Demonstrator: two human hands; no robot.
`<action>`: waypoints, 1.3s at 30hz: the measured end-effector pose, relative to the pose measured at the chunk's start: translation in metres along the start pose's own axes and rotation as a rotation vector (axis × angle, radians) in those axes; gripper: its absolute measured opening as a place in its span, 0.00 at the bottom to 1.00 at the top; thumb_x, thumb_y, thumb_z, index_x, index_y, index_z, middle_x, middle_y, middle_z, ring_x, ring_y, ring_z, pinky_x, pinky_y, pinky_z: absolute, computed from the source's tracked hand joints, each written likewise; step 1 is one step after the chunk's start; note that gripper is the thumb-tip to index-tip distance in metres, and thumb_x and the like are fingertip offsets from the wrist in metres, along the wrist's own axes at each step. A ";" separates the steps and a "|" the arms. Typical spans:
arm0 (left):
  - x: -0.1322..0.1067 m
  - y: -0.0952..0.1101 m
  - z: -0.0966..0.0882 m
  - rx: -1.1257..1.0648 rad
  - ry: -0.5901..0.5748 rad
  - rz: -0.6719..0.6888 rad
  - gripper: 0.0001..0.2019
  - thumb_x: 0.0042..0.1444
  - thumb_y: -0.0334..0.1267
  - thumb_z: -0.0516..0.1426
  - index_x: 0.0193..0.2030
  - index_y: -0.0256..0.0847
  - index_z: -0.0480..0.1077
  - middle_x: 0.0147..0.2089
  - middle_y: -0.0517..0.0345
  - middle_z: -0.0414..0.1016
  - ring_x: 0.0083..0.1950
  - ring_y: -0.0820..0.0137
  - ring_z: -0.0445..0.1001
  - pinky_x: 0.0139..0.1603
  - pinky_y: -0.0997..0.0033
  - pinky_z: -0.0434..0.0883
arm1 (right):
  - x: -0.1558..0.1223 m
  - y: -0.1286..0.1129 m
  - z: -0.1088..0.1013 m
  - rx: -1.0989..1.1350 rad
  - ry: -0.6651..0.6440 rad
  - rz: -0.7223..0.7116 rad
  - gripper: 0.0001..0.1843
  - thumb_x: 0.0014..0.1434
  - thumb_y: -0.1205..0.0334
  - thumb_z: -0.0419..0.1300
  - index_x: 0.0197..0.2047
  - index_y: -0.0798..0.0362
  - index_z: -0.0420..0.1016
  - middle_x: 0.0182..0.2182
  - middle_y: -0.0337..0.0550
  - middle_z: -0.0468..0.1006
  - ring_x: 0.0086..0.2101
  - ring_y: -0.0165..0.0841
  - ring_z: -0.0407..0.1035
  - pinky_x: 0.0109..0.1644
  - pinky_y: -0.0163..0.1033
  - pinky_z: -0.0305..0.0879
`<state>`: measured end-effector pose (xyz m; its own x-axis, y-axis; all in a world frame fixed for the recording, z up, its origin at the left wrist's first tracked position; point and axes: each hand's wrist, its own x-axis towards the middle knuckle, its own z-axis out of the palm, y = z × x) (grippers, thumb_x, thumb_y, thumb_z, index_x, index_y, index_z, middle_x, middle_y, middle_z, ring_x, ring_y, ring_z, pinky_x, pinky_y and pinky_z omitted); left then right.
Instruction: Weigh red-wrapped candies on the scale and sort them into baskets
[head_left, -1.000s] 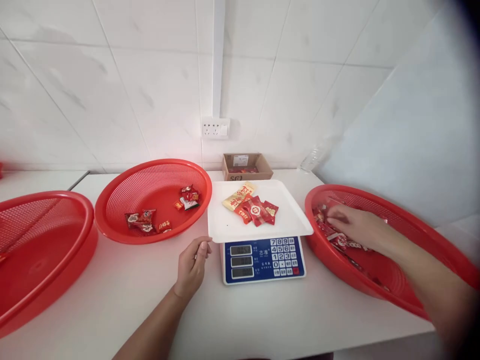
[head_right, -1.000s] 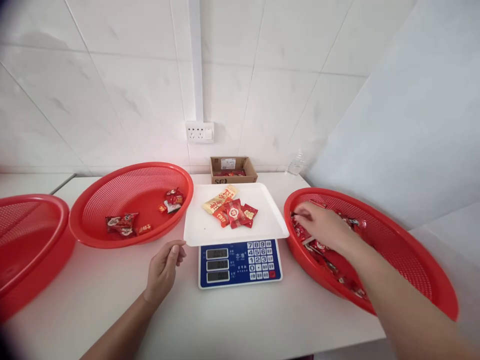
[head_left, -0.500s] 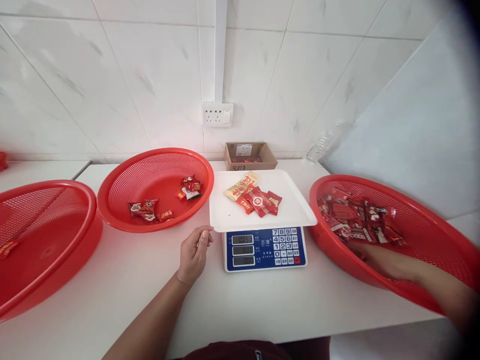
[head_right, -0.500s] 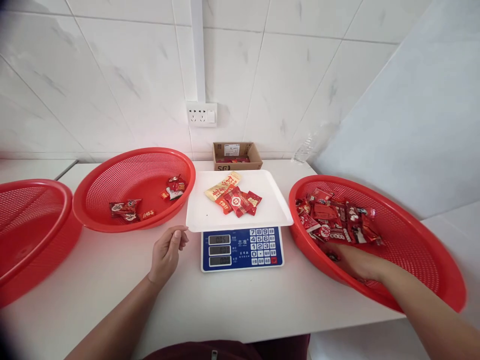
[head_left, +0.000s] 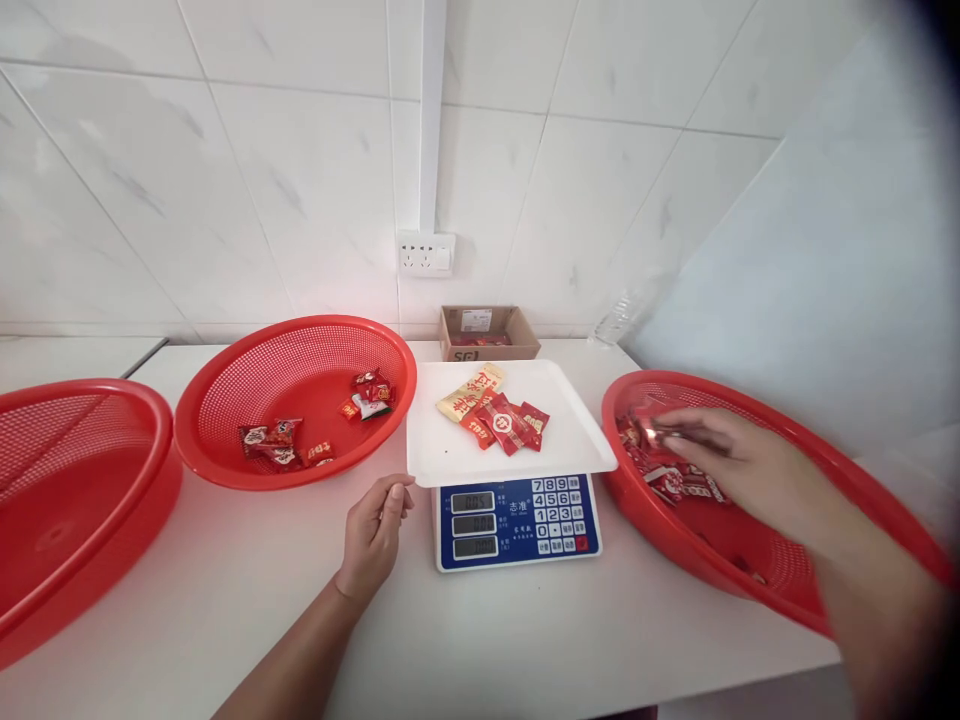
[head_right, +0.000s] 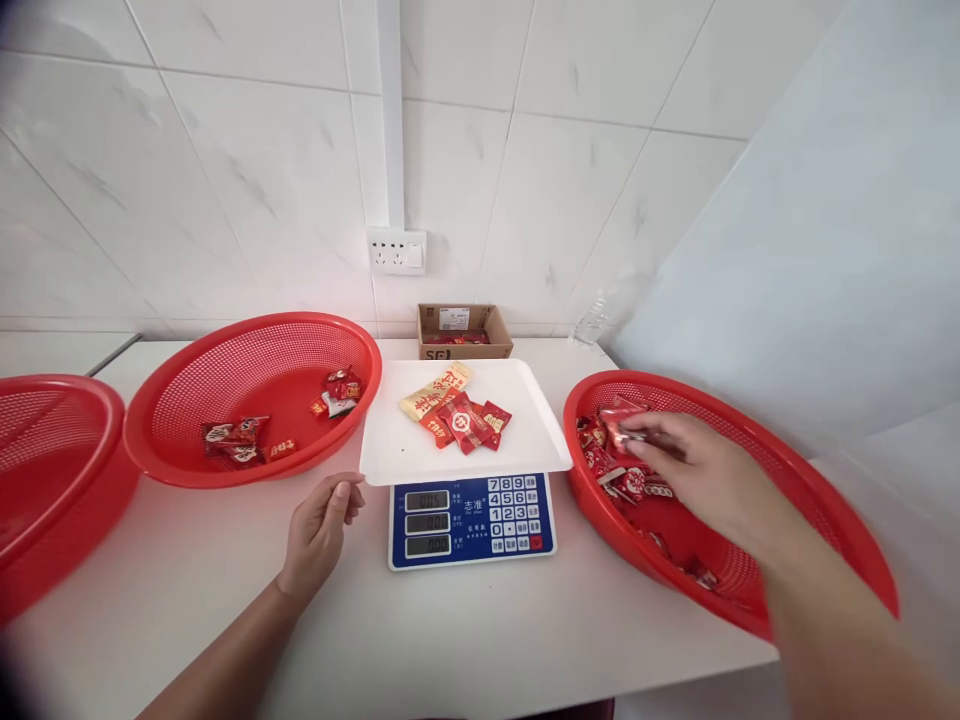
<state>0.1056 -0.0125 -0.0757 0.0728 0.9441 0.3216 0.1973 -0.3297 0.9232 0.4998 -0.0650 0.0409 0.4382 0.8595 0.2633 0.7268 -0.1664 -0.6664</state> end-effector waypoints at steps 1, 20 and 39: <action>0.000 0.000 0.000 0.003 0.003 0.000 0.17 0.63 0.47 0.48 0.40 0.38 0.71 0.27 0.59 0.69 0.26 0.74 0.67 0.26 0.76 0.67 | -0.002 -0.015 0.011 0.036 -0.091 0.003 0.17 0.46 0.47 0.62 0.37 0.47 0.78 0.36 0.46 0.79 0.34 0.40 0.72 0.35 0.44 0.68; -0.001 0.002 -0.001 0.013 0.012 0.007 0.18 0.62 0.49 0.47 0.39 0.38 0.72 0.26 0.58 0.70 0.26 0.73 0.68 0.25 0.76 0.67 | 0.028 -0.064 0.128 0.062 -0.491 -0.157 0.25 0.63 0.62 0.45 0.62 0.51 0.61 0.58 0.43 0.67 0.57 0.34 0.60 0.63 0.47 0.54; -0.002 0.001 0.001 -0.030 0.005 0.012 0.16 0.63 0.46 0.47 0.41 0.38 0.71 0.27 0.60 0.69 0.27 0.75 0.67 0.27 0.77 0.67 | -0.131 0.016 0.107 0.076 0.218 -0.072 0.18 0.59 0.46 0.51 0.32 0.51 0.71 0.25 0.45 0.75 0.28 0.37 0.70 0.35 0.41 0.67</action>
<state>0.1063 -0.0147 -0.0758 0.0704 0.9402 0.3332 0.1669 -0.3404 0.9254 0.3974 -0.1281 -0.0785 0.4961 0.7421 0.4508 0.7222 -0.0645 -0.6886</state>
